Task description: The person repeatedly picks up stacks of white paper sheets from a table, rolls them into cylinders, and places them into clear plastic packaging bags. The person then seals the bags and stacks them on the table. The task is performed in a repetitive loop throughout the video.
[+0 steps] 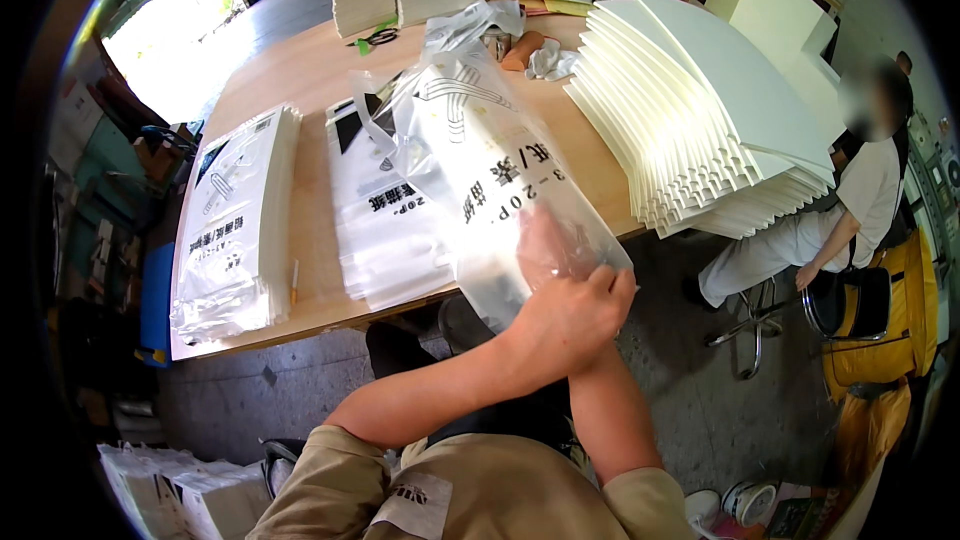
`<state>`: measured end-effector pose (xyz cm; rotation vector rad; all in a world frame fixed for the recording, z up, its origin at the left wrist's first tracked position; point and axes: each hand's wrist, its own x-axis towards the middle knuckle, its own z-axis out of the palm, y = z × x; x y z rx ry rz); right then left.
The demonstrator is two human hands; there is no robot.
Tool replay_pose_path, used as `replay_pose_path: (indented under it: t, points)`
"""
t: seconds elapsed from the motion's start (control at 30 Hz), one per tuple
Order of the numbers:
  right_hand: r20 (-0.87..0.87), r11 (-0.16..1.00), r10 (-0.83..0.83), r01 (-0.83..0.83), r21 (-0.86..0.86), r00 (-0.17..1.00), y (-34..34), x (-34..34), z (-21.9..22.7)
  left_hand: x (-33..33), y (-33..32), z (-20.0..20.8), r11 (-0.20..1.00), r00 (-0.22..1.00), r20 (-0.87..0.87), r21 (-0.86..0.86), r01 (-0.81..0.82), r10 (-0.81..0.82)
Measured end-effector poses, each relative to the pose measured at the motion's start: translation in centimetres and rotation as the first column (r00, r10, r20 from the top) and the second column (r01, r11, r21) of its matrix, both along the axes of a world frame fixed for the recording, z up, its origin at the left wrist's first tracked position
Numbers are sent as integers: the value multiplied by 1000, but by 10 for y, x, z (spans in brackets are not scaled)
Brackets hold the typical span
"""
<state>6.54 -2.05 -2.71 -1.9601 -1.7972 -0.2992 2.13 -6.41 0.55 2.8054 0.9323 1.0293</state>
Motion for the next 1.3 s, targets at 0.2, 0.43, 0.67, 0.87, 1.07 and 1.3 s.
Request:
replay_pose_path:
  t: [0.2, 0.43, 0.67, 0.87, 1.07, 1.3]
  points:
    - [-133, 981, 194, -188, 55, 972, 54, -4, -11, -7, -10, 10, 1000, 1000, 1, -19, -10, 10]
    - [-515, 752, 610, -645, 137, 602, 119, -29, -29, -49, 15, -2, 973, 976, -20, -83, -216, 215]
    - [-313, 888, 228, -328, -323, 922, 125, -7, -37, -64, 29, -12, 959, 960, 96, -140, -248, 262]
    - [525, 945, 319, -219, -244, 789, 92, 10, -77, -73, 24, -42, 957, 965, -57, -125, -262, 257]
    - [2, 699, 705, -695, -170, 709, 5, 41, -110, -86, 15, -72, 964, 977, -73, -167, -208, 199]
    - [-986, 948, -79, -294, -119, 144, -122, 52, -148, -83, 15, -94, 943, 971, -153, -251, -220, 186]
